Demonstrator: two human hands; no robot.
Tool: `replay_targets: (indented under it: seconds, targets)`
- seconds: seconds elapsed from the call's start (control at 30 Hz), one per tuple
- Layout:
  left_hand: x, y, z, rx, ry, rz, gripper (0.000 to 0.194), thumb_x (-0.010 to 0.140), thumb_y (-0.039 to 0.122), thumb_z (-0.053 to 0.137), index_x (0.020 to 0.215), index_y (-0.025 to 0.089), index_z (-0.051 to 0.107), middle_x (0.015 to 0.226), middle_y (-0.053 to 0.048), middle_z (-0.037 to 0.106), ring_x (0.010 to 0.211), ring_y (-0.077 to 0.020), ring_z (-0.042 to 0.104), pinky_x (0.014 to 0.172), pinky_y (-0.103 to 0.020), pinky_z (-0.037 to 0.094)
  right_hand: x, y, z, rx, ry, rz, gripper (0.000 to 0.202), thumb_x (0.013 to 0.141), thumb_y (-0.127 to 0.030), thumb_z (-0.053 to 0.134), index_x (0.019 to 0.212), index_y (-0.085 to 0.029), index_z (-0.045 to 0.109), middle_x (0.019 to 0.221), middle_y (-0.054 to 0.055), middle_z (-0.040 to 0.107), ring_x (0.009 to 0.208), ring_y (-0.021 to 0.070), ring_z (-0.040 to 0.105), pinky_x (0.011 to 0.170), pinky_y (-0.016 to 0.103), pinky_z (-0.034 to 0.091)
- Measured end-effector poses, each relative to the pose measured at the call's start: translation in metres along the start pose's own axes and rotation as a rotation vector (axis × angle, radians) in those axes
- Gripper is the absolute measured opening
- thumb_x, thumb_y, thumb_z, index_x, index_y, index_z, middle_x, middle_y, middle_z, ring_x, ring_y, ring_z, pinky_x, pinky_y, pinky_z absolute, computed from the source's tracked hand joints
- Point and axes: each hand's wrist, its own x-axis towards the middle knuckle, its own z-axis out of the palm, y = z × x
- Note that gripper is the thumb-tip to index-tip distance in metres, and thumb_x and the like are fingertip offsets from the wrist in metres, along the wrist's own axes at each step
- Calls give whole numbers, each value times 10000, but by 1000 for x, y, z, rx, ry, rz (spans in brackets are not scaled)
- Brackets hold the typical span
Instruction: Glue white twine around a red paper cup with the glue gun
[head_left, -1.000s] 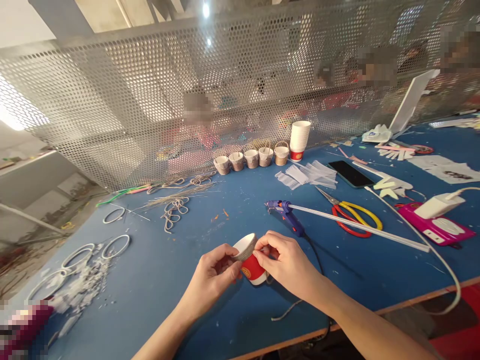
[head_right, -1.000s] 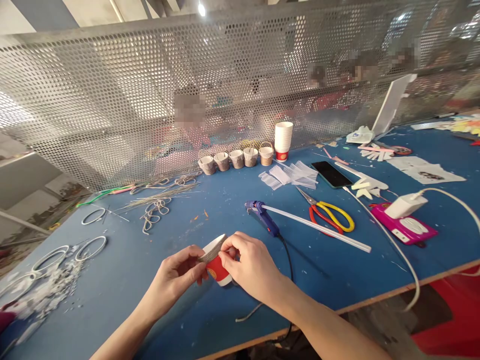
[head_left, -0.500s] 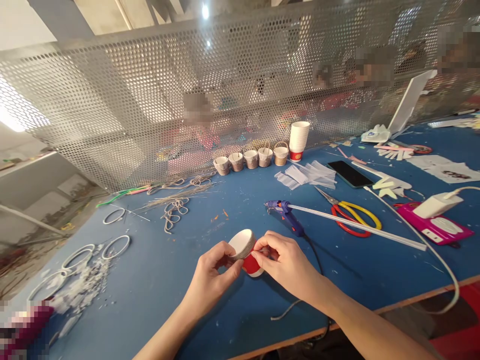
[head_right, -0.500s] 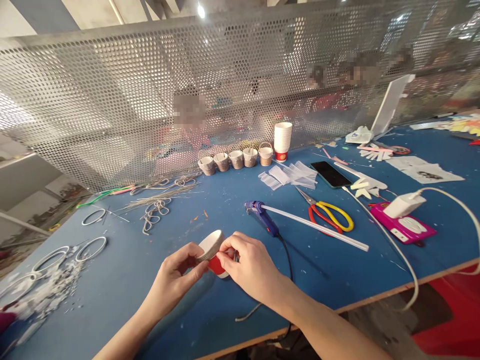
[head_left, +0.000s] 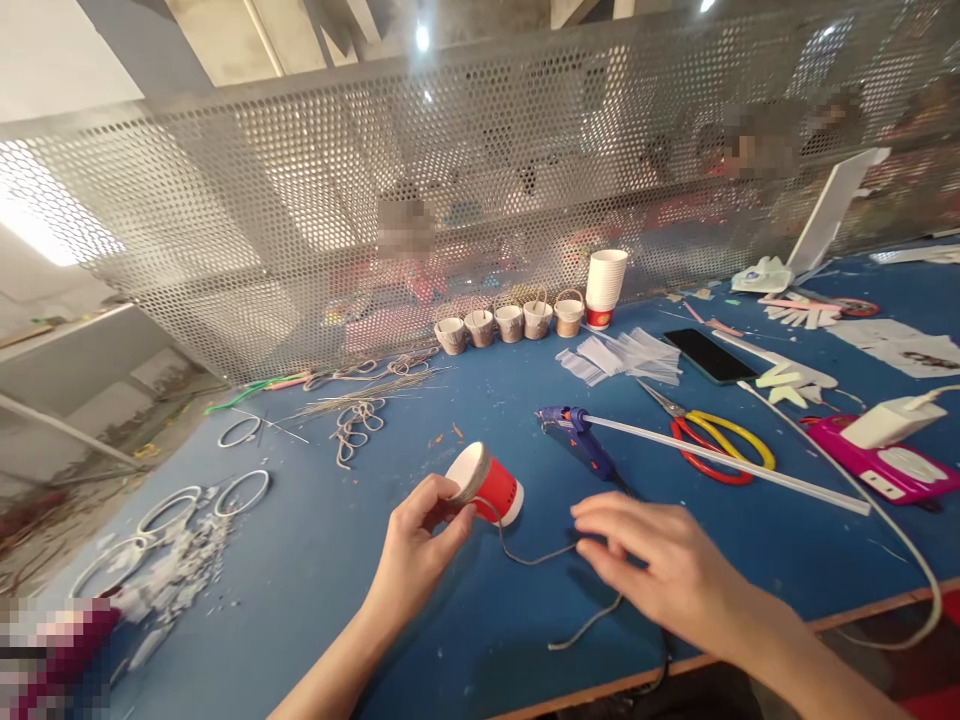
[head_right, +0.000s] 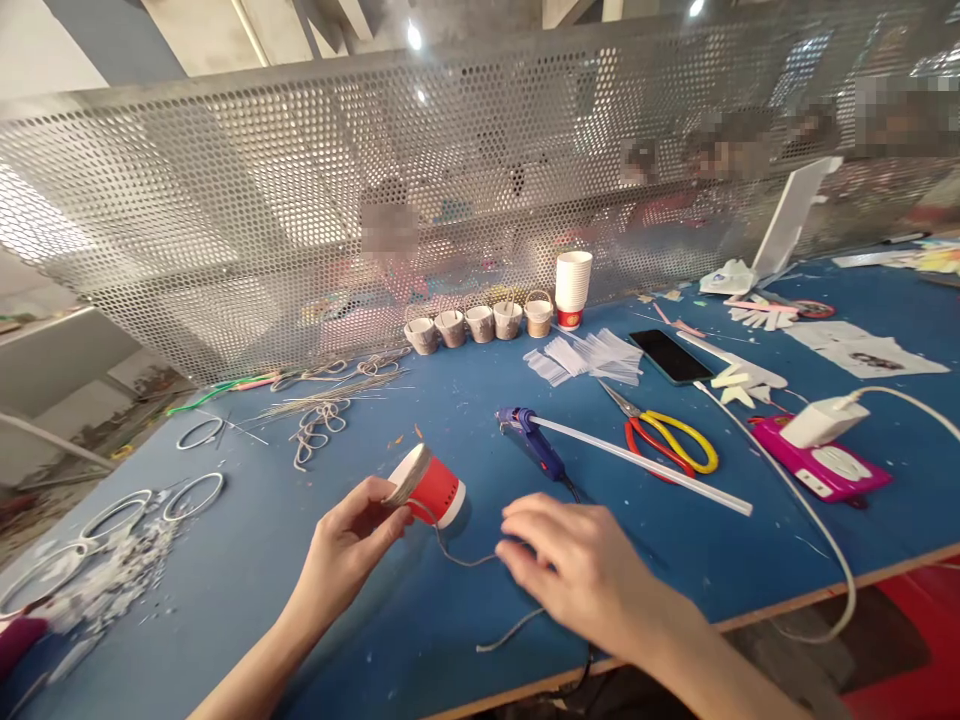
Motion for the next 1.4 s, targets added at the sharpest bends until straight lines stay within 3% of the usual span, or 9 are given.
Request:
replay_targets:
  seconds: [0.13, 0.23, 0.33, 0.53, 0.7, 0.9, 1.07, 1.4]
  targets:
    - [0, 2, 3, -18, -8, -19, 145, 784, 314, 580, 725, 182, 565, 678, 14, 550, 603, -122, 509, 558, -221, 431, 9, 42, -23, -198, -88, 485, 249, 879, -414, 507, 820, -199, 619, 623, 12, 632, 503, 143, 573, 486, 242, 417]
    - [1, 3, 7, -32, -29, -29, 149, 776, 316, 587, 715, 181, 568, 674, 15, 558, 601, -122, 513, 559, -222, 430, 30, 63, -20, -147, -209, 687, 299, 811, -446, 574, 942, -184, 633, 788, 48, 692, 685, 197, 650, 607, 270, 474]
    - [3, 1, 9, -47, -38, -57, 151, 767, 317, 594, 706, 180, 573, 657, 19, 567, 596, -125, 524, 554, -223, 428, 49, 73, -2, 0, -264, 660, 303, 779, -387, 602, 1019, -204, 627, 932, 42, 698, 833, 218, 653, 701, 280, 480]
    - [3, -3, 8, -71, -46, -101, 154, 783, 318, 582, 722, 176, 583, 640, 20, 580, 589, -130, 538, 559, -234, 429, 59, 80, 29, 44, -177, 689, 204, 796, -285, 498, 885, -153, 625, 784, 67, 670, 748, 248, 641, 661, 314, 468]
    - [3, -3, 7, -79, -33, -101, 179, 794, 344, 587, 754, 171, 604, 698, 1, 576, 592, -127, 529, 548, -236, 432, 45, 50, 19, 266, -207, 626, 218, 843, -319, 449, 903, -180, 606, 682, 10, 647, 658, 179, 637, 616, 252, 478]
    - [5, -5, 10, -52, 20, -91, 179, 792, 337, 597, 717, 175, 609, 754, -11, 557, 590, -119, 518, 536, -231, 438, 31, 11, 7, 405, -235, 439, 262, 867, -437, 492, 742, -207, 515, 560, -50, 493, 481, 101, 454, 489, 211, 373]
    - [5, -3, 12, -16, 51, -94, 179, 782, 322, 599, 673, 180, 588, 693, 11, 516, 568, -112, 492, 520, -217, 427, 30, 7, 9, 337, -305, 345, 243, 896, -399, 466, 764, -202, 521, 612, -40, 506, 527, 97, 459, 531, 202, 368]
    - [6, 2, 15, 40, 85, -57, 205, 768, 322, 592, 618, 188, 551, 648, 24, 478, 557, -113, 443, 518, -214, 388, 27, 3, 19, 210, -270, 228, 157, 889, -329, 481, 782, -218, 508, 678, -2, 627, 597, 144, 596, 585, 238, 420]
